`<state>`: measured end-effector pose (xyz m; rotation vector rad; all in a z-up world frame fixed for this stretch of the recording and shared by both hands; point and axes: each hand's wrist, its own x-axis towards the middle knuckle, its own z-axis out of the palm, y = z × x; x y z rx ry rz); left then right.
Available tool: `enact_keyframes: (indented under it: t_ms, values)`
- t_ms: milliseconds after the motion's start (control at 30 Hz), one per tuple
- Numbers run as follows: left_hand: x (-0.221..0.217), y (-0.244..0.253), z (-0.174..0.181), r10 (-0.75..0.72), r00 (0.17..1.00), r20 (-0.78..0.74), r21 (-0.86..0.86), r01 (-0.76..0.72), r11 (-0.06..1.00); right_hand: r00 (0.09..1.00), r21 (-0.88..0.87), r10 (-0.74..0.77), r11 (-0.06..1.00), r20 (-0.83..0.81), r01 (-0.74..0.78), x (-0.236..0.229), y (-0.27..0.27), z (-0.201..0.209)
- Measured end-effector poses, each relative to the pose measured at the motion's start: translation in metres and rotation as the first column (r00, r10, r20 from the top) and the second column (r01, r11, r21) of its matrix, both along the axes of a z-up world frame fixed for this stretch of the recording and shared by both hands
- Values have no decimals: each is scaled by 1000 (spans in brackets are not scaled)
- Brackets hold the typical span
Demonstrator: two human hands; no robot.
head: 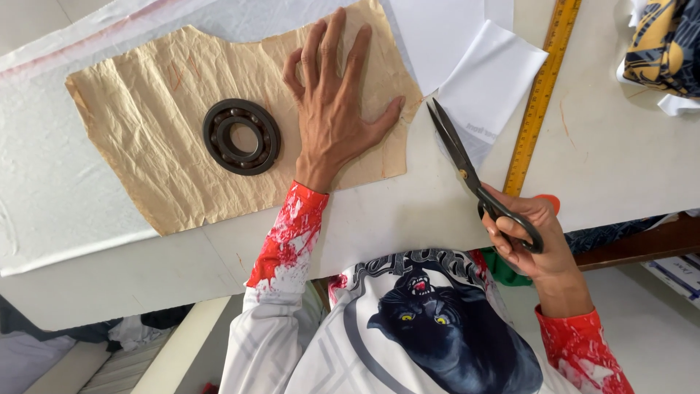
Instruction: The person uses shears to cut a piece of white fabric that is laid over a brown paper pattern on a white table. A metal bearing is used to hold the pattern in place. The person cuts along the pattern's edge and then trims the remaining fabric.
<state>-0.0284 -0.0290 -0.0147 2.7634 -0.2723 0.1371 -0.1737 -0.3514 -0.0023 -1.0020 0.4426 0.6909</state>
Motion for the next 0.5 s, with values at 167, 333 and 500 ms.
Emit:
enact_keyframes:
  t_ms: [167, 333, 500]
  values:
    - [0, 0, 2, 3, 999, -42, 0, -3, 1000, 997, -63, 80, 995, 20, -79, 14, -2, 0]
    - [1, 0, 8, -4, 992, -127, 102, 17, 995, 974, -201, 195, 965, 115, -169, 28, 3, 9]
    - [2, 0, 12, -8, 992, -128, 131, 25, 991, 982, -159, 174, 974, 78, -160, 30, -1, 8]
